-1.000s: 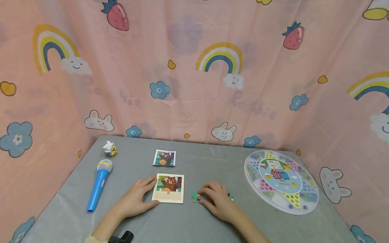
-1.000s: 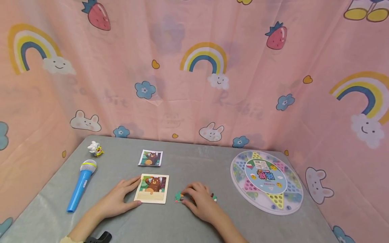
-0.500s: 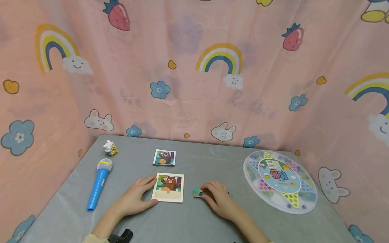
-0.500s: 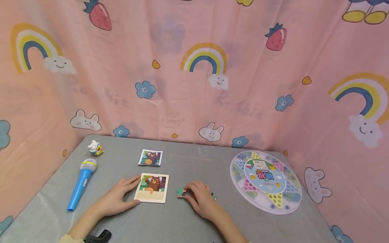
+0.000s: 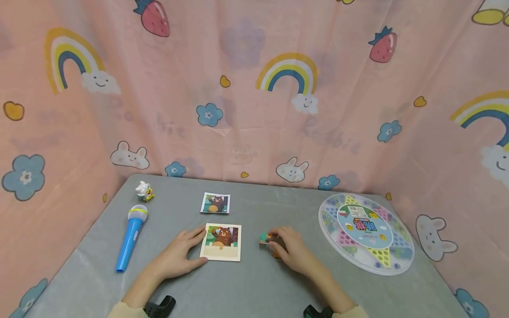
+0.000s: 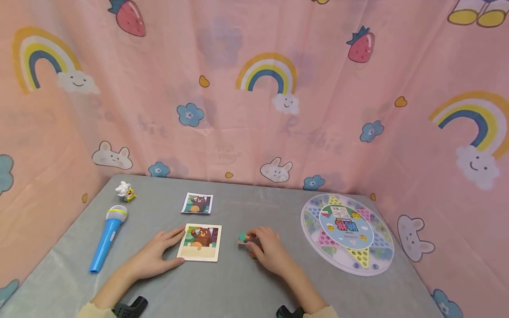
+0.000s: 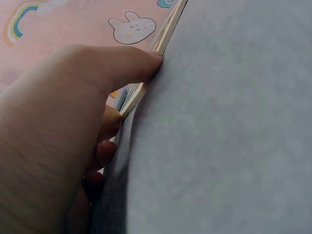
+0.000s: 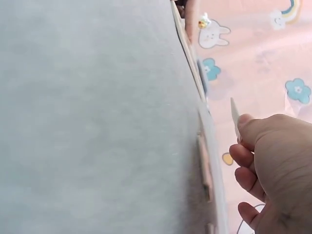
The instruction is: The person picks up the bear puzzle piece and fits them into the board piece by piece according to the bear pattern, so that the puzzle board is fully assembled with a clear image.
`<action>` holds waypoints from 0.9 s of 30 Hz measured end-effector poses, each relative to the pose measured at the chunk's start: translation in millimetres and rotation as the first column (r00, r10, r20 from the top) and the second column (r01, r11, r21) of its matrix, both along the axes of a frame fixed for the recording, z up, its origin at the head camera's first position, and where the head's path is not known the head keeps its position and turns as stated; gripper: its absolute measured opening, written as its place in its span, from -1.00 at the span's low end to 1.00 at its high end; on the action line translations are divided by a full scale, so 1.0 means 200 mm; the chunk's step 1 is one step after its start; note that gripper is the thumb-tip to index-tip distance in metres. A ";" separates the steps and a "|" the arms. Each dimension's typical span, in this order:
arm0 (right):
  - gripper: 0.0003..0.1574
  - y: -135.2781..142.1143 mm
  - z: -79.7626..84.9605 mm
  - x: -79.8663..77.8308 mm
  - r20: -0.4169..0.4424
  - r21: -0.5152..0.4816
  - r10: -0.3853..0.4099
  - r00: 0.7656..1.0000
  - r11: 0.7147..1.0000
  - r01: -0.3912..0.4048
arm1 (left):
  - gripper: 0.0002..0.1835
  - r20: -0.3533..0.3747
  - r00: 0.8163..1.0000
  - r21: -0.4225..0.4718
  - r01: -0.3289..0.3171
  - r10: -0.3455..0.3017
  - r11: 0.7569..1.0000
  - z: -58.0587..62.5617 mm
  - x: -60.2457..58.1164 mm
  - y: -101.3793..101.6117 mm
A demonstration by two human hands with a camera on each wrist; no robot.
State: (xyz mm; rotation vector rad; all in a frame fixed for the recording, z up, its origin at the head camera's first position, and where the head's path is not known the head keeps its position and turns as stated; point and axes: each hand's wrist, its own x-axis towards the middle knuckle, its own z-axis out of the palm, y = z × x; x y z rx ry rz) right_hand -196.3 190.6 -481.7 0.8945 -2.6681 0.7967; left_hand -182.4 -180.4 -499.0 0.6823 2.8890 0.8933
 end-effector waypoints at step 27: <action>-0.70 -0.45 0.13 -0.06 0.098 0.027 -0.017 0.995 1.000 0.015 | -0.12 -0.030 1.000 -0.013 0.004 -0.004 1.000 0.01 0.01 0.01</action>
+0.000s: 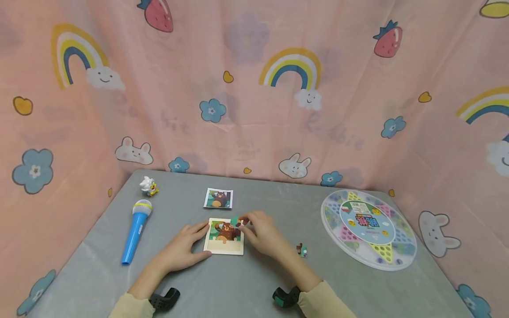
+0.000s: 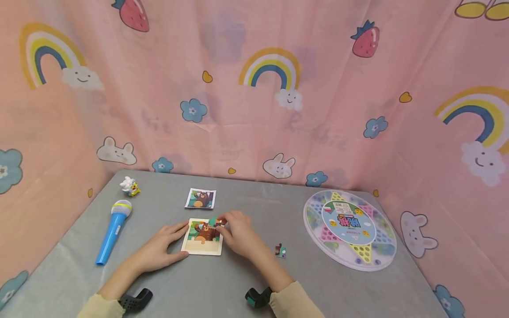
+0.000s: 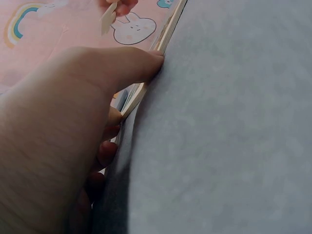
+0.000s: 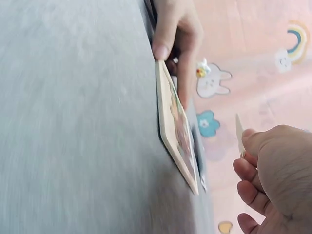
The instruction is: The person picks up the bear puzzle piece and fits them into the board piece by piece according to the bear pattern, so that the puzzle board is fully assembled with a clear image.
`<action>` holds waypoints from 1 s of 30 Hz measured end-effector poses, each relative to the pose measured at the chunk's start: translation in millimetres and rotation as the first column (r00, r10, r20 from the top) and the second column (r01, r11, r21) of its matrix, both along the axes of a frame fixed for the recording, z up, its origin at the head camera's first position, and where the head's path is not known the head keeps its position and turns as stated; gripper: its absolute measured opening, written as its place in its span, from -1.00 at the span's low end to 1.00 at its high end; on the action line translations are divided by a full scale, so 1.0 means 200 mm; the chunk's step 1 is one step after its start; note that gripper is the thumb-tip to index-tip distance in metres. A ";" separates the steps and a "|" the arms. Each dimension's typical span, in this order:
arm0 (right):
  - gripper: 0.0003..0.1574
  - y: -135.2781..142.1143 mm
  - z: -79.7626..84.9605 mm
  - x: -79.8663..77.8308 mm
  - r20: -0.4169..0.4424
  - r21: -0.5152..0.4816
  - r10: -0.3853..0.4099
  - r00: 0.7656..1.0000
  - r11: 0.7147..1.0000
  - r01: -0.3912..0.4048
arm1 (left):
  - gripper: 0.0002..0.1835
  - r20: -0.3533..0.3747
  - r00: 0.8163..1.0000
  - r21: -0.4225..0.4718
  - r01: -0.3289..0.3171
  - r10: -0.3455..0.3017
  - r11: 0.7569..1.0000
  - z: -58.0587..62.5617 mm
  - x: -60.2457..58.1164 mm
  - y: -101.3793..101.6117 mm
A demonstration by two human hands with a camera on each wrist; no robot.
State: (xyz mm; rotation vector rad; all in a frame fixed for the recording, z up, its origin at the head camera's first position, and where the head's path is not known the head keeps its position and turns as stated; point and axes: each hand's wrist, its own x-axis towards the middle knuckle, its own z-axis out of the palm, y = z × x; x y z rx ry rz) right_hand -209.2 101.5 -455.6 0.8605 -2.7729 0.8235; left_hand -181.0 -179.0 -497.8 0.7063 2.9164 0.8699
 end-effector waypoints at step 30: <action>-0.78 -0.22 -0.15 0.09 -0.001 0.058 0.130 0.991 0.990 -0.130 | -0.23 -0.070 0.996 -0.001 0.054 -0.054 0.999 0.00 -0.01 -0.01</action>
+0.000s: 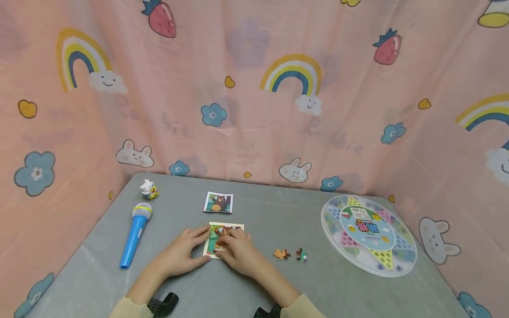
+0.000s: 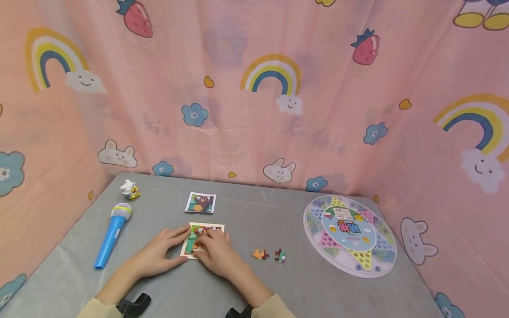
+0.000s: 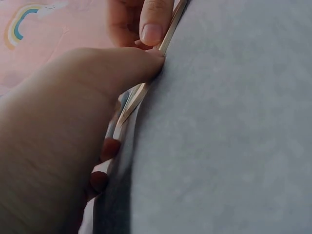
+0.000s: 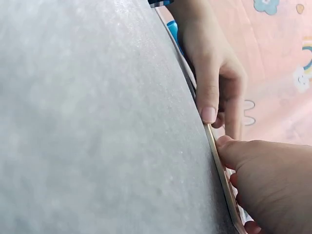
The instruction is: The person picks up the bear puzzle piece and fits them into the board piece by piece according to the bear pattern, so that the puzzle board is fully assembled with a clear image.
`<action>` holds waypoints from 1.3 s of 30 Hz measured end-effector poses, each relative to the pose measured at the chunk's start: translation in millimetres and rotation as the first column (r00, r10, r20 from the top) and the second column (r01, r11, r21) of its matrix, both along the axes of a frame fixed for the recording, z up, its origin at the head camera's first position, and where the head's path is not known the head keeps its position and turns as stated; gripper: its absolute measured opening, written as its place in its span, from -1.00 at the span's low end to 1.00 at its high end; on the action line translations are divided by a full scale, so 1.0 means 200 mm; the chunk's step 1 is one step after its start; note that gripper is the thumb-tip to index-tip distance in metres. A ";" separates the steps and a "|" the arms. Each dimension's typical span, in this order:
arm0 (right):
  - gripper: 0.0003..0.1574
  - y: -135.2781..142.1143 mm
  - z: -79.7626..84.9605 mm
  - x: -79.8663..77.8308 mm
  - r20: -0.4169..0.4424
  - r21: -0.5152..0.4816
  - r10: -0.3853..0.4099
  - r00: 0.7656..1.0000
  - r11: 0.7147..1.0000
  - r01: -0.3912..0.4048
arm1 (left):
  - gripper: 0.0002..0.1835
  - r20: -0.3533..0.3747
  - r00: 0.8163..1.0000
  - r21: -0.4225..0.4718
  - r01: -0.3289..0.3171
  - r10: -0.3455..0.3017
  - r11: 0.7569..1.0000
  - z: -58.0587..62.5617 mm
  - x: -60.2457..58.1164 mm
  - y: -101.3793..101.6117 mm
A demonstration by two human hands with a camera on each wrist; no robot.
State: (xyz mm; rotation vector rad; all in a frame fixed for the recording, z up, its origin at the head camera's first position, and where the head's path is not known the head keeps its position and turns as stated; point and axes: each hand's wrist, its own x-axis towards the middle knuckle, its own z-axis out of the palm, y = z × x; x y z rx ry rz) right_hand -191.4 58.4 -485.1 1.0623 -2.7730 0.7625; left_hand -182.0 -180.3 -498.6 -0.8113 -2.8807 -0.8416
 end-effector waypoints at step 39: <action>-0.77 0.02 0.00 -0.01 0.088 -0.068 0.004 0.996 0.998 0.002 | -0.61 -0.069 0.993 0.055 0.103 -0.099 0.993 0.00 -0.01 -0.01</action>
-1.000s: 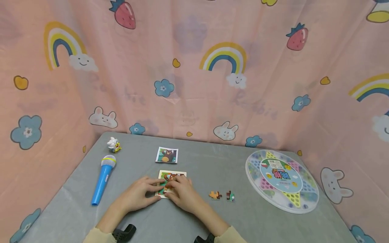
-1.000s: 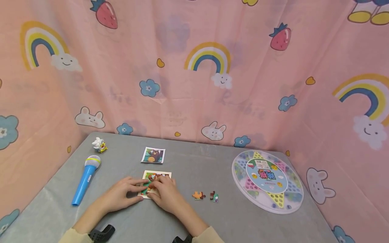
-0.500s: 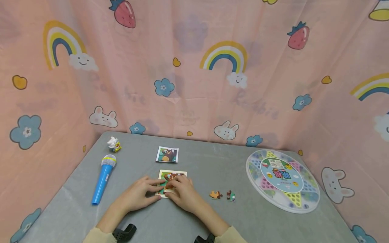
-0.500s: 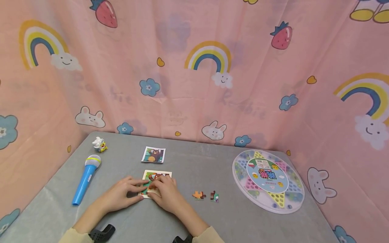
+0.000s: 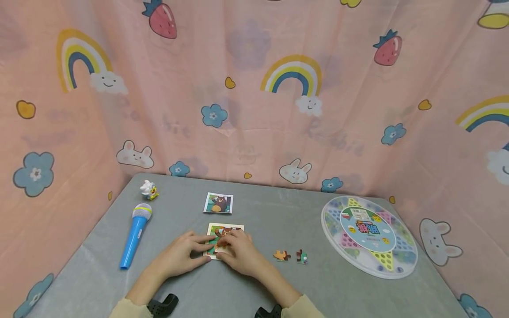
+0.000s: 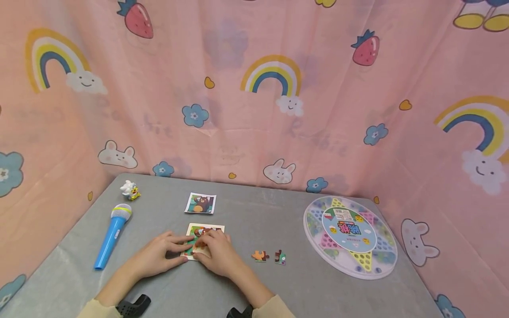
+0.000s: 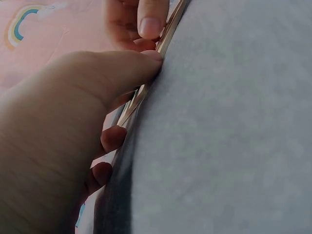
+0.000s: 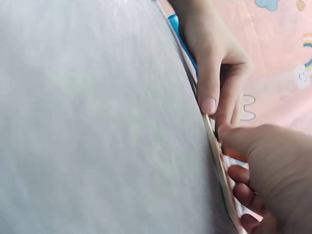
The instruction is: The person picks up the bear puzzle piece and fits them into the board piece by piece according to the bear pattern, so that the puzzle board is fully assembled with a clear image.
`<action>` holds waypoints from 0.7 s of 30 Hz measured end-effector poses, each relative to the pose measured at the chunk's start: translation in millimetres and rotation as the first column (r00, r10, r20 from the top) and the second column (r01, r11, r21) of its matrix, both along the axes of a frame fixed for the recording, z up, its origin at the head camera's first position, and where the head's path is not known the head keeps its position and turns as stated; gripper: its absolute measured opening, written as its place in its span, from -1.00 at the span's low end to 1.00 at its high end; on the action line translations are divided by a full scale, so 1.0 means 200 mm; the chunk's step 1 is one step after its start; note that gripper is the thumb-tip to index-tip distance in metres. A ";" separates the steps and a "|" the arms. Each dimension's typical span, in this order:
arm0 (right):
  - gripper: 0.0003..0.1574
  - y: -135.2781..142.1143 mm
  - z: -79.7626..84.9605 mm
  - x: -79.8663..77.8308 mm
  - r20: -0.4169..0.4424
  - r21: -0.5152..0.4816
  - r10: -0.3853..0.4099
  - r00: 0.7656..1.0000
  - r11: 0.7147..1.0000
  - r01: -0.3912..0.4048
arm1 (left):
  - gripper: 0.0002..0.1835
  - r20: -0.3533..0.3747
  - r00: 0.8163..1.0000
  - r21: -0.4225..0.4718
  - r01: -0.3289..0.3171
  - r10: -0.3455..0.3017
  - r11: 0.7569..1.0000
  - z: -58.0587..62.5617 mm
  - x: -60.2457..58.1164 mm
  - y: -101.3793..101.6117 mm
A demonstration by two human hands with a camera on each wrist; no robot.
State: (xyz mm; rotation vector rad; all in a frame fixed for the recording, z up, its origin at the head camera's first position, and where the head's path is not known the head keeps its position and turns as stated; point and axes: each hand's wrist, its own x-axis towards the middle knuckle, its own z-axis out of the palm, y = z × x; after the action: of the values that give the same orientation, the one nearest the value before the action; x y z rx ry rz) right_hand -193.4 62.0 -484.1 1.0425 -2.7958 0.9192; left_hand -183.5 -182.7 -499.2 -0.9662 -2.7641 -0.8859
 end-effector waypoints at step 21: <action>-0.56 0.64 0.09 -0.08 -0.027 -0.114 -0.158 0.987 0.981 0.154 | -0.60 0.057 0.998 0.017 -0.020 0.019 1.000 -0.01 0.00 0.00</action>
State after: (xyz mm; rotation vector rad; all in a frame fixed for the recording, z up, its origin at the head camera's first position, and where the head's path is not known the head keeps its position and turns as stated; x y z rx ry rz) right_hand -210.2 189.7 -466.7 0.8042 -2.7143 1.0135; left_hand -184.2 -182.1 -500.8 -0.9234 -2.8024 -0.9475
